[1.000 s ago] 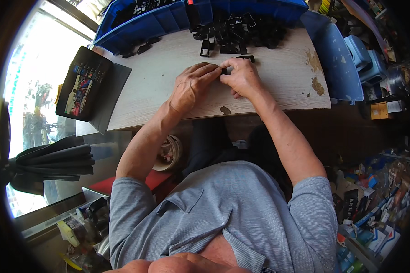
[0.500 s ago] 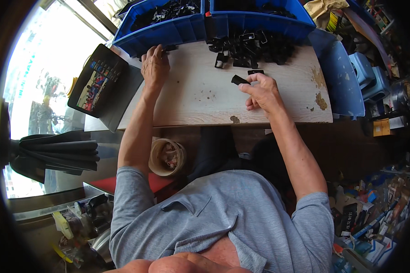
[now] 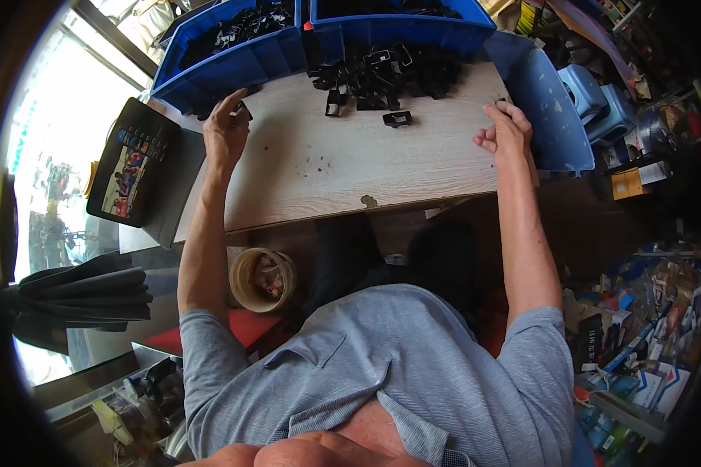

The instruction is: Assembling small black plastic components by hand at a workbench.

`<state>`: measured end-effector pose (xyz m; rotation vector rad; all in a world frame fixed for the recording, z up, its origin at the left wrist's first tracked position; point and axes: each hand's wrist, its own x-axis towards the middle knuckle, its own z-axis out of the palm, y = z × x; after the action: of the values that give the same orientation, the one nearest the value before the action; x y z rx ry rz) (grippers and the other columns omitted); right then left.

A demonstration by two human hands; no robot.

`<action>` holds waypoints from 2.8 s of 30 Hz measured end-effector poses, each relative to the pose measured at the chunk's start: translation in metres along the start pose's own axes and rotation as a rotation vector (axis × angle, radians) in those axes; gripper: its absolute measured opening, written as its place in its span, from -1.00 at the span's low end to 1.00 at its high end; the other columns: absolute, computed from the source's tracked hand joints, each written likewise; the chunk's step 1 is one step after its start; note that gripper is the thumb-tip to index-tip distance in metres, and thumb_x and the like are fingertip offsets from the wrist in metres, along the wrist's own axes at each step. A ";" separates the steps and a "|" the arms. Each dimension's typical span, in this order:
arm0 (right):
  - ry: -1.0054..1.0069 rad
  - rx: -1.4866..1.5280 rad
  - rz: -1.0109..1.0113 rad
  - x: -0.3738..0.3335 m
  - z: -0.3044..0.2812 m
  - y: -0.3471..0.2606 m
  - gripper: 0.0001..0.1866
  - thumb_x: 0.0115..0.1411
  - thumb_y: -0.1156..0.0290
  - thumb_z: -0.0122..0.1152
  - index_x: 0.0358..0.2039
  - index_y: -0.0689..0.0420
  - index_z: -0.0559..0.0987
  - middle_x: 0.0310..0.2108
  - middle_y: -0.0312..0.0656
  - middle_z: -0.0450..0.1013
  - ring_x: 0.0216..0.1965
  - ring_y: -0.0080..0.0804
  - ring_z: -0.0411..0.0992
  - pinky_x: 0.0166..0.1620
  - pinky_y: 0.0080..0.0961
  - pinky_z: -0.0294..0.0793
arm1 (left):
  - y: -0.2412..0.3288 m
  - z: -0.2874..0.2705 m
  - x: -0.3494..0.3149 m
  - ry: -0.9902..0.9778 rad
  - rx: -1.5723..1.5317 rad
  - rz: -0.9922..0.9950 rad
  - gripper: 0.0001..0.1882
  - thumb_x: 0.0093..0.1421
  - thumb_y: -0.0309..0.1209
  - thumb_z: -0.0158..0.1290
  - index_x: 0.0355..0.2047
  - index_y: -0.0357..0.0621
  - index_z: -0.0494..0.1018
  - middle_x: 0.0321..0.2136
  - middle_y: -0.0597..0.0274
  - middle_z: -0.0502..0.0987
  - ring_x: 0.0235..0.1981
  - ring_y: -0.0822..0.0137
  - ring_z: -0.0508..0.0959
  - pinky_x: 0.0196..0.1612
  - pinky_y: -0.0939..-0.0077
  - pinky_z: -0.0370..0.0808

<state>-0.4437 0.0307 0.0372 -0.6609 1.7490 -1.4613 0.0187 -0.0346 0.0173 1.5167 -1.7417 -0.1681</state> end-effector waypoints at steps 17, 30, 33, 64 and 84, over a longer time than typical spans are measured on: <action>-0.462 -0.588 -0.126 -0.046 0.091 0.004 -0.65 0.10 0.29 0.46 -0.14 0.14 0.61 -0.59 -0.29 0.41 -0.74 -0.59 0.31 -0.70 -0.53 0.36 | 0.032 0.022 -0.054 0.016 0.220 0.266 -0.89 0.16 -0.41 0.23 -0.32 -0.14 0.56 -0.37 0.12 0.66 -0.27 0.01 0.60 -0.16 0.18 0.52; -0.718 -0.441 -0.092 -0.081 0.090 0.011 -0.66 0.12 0.25 0.46 -0.23 0.20 0.58 -0.70 -0.36 0.33 -0.77 -0.62 0.30 -0.73 -0.61 0.31 | 0.090 0.066 -0.077 -0.114 -0.655 -0.161 -0.73 0.22 -0.56 0.17 -0.06 -0.30 0.52 -0.24 0.17 0.68 -0.24 0.45 0.64 -0.15 0.50 0.56; -0.713 -0.352 -0.109 -0.082 0.091 0.012 -0.64 0.13 0.35 0.39 -0.08 0.16 0.55 -0.68 -0.35 0.34 -0.75 -0.62 0.33 -0.71 -0.61 0.34 | 0.109 0.073 -0.080 -0.088 -0.619 -0.084 -0.74 0.23 -0.54 0.16 -0.06 -0.27 0.53 -0.25 0.17 0.68 -0.22 0.43 0.65 -0.15 0.49 0.57; -0.701 -0.520 -0.076 -0.073 0.107 0.007 -0.63 0.06 0.51 0.26 -0.06 0.15 0.53 -0.64 -0.31 0.40 -0.72 -0.55 0.39 -0.68 -0.54 0.42 | 0.115 0.084 -0.065 -0.221 -0.345 0.331 -0.75 0.17 -0.56 0.18 -0.15 -0.08 0.67 -0.21 0.14 0.66 -0.26 0.07 0.69 -0.19 0.31 0.63; -0.763 -0.558 -0.063 -0.076 0.109 0.003 -0.68 0.09 0.49 0.29 -0.09 0.14 0.58 -0.65 -0.34 0.41 -0.71 -0.59 0.39 -0.67 -0.56 0.42 | 0.117 0.065 -0.082 -0.280 0.088 0.535 -0.57 0.12 -0.46 0.11 0.04 0.03 0.56 0.03 0.29 0.59 0.06 0.22 0.56 -0.09 0.22 0.48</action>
<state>-0.3112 0.0270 0.0440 -1.3573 1.4909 -0.5834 -0.1166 0.0439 0.0024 1.0702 -2.3427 -0.0283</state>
